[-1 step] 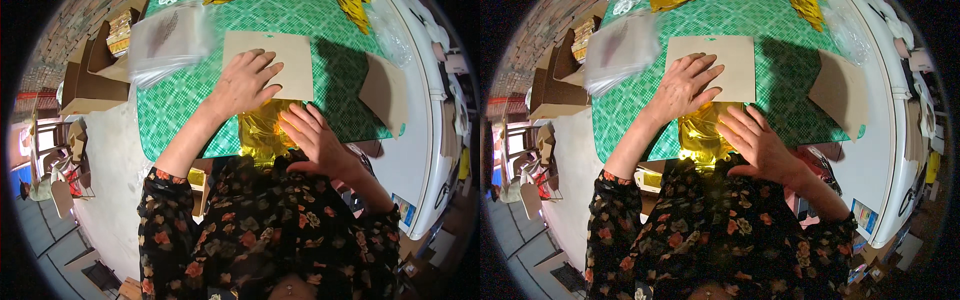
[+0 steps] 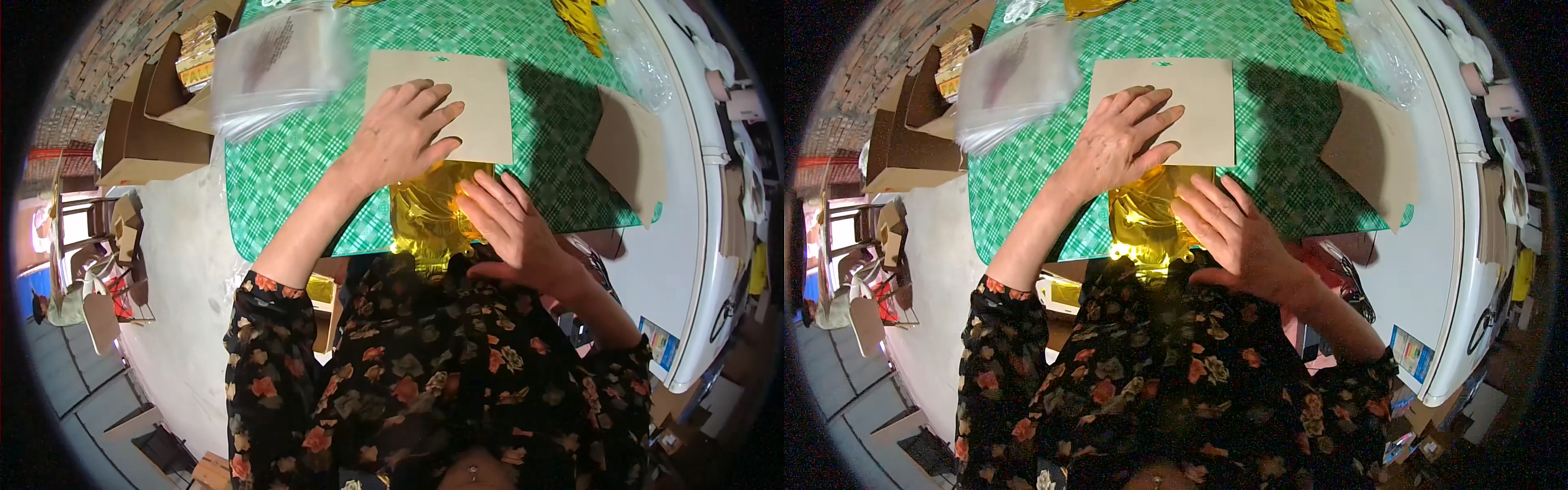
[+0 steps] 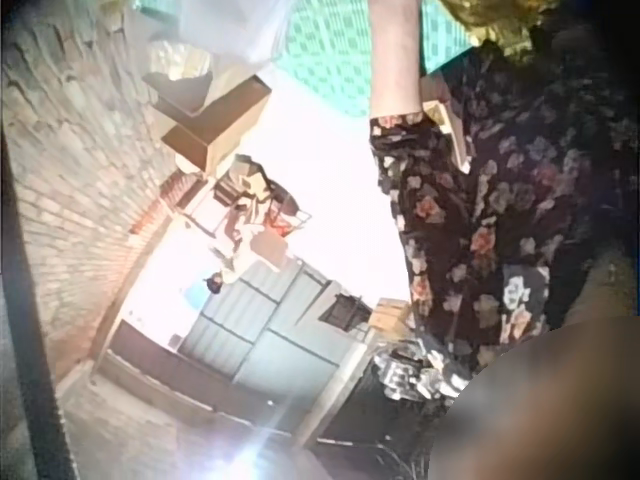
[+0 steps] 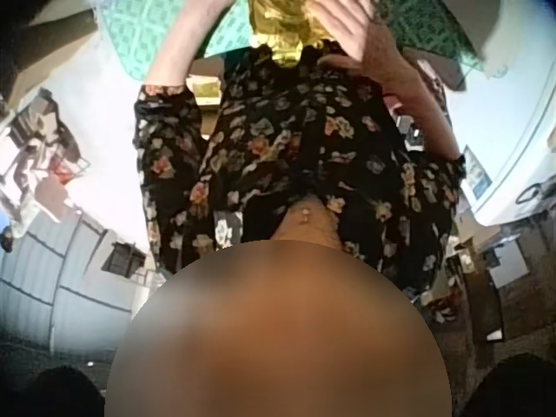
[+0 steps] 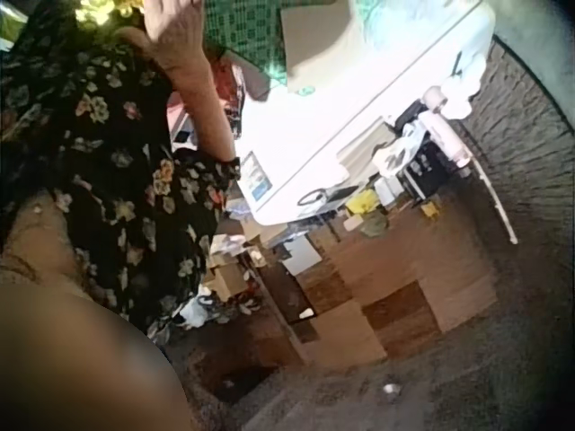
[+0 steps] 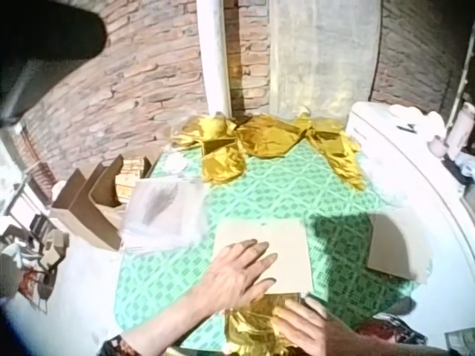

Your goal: The person folds a gold foil balloon by hand on a table and places it onto a cardboard backing, folding the foil to fit the shape of the card.

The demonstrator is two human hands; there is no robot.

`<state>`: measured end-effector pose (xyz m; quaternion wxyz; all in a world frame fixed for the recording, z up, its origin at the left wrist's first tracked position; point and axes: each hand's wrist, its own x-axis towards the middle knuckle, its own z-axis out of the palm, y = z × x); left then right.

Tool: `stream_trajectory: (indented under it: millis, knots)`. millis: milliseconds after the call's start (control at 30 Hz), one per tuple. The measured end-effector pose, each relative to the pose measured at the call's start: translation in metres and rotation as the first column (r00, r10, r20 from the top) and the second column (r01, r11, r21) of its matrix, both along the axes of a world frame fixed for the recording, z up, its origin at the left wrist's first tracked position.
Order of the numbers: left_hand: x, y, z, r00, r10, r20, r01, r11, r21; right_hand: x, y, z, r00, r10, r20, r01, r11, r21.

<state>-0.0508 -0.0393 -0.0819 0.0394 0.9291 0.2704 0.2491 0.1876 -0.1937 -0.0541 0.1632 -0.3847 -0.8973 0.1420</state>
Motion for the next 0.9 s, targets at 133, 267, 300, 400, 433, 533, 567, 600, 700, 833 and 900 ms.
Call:
stream_trajectory:
  millis: [133, 267, 300, 400, 433, 533, 567, 600, 700, 833, 900]
  knots:
    - [-0.001, 0.000, -0.002, 1.000, 0.002, -0.010, -0.002, 1.000, 0.024, -0.006, -0.006, -0.013, 0.995, -0.040, 0.096, 0.028, 0.992, 0.122]
    - [-0.001, -0.002, 0.001, 1.000, 0.004, -0.010, -0.004, 1.000, 0.018, -0.008, -0.007, -0.020, 0.989, -0.060, 0.134, 0.034, 0.983, 0.183]
    - [-0.001, -0.003, 0.001, 1.000, 0.008, -0.013, -0.008, 1.000, 0.009, -0.008, -0.007, -0.021, 0.994, -0.059, 0.094, 0.042, 0.984, 0.175]
    - [-0.002, -0.007, 0.001, 1.000, -0.001, -0.022, 0.001, 1.000, 0.025, -0.009, -0.008, -0.026, 0.996, -0.071, 0.055, 0.060, 0.980, 0.188]
    - [-0.001, -0.009, 0.001, 1.000, -0.005, -0.021, 0.005, 1.000, 0.027, -0.010, -0.009, -0.027, 0.995, -0.080, 0.056, 0.067, 0.976, 0.207]
    - [-0.003, -0.014, 0.000, 1.000, -0.004, -0.006, 0.004, 1.000, 0.009, -0.013, -0.009, -0.027, 0.995, -0.089, 0.034, 0.078, 0.966, 0.246]
    - [-0.004, -0.014, -0.001, 1.000, 0.002, 0.000, -0.002, 1.000, 0.007, -0.015, -0.009, -0.028, 0.995, -0.091, 0.035, 0.079, 0.966, 0.246]
    - [-0.004, -0.015, -0.001, 1.000, 0.009, 0.006, -0.009, 1.000, 0.004, -0.018, -0.009, -0.029, 0.995, -0.094, 0.032, 0.082, 0.960, 0.268]
    - [-0.004, -0.013, -0.005, 0.999, 0.001, 0.041, 0.000, 1.000, -0.018, -0.020, -0.010, -0.029, 0.995, -0.098, 0.019, 0.088, 0.955, 0.282]
    - [-0.006, -0.011, -0.007, 0.998, 0.006, 0.055, -0.002, 0.998, -0.070, -0.020, -0.010, -0.032, 0.996, -0.083, -0.009, 0.082, 0.955, 0.285]
    - [-0.005, -0.011, -0.006, 0.998, 0.021, 0.053, -0.013, 0.989, -0.144, -0.022, -0.011, -0.033, 0.996, -0.087, -0.006, 0.084, 0.948, 0.307]
